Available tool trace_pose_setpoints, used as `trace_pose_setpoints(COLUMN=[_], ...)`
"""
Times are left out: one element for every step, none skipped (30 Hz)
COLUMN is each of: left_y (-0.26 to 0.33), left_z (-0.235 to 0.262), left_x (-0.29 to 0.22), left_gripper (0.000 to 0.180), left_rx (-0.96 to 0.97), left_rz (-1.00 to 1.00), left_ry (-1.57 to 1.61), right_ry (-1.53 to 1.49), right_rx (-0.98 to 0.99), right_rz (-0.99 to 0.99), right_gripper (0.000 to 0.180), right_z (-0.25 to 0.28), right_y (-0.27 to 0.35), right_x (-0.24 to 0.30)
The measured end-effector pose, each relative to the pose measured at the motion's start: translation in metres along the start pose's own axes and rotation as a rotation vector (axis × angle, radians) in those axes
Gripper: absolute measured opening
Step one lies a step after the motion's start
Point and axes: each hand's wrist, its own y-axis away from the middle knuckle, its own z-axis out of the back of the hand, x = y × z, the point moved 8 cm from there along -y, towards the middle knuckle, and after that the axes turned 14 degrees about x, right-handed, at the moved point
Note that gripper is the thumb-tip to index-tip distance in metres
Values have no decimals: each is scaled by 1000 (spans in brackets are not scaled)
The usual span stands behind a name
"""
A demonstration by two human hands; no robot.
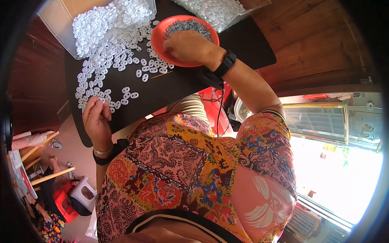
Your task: Manually assembling small white plastic tags by inserting small metal components into them at a workbench.
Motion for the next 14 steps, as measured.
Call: trace_pose_setpoints(left_y=[0,-1,-1,0,0,0,0,0,1,1,1,2,2,2], left_z=[0,0,0,2,2,2,1,1,2,2,3,5,5,6], left_x=[0,1,2,3,4,5,4,4,3,3,3,3,4,4], left_gripper=[18,18,18,18,18,19,19,18,18,18,17,17,16,16], left_rx=[2,-1,-4,-5,12,29,30,19,8,9,0,-7,-3,2], left_rz=[0,5,10,10,9,8,9,7,6,5,0,-5,-5,-5], left_ry=[1,10,20,21,0,-20,-20,4,28,28,16,4,5,6], right_ry=[0,21,42,42,44,46,46,17,-12,-12,-62,-112,-114,-115], right_rx=[0,9,19,19,6,-8,-8,-8,-8,-8,-48,-88,-81,-74], right_rz=[-2,-9,-16,-16,-19,-22,-23,-28,-33,-33,-61,-90,-119,-149], right_gripper=[19,16,12,12,11,11,11,12,13,13,13,12,13,14], right_z=[0,0,-1,-3,-5,-6,-5,-3,0,2,7,11,13,14], right_y=[1,0,-1,-2,-2,-2,-2,-2,-1,0,1,3,3,2], right_x=[0,1,2,2,2,2,2,1,0,-2,-9,-15,-19,-22])
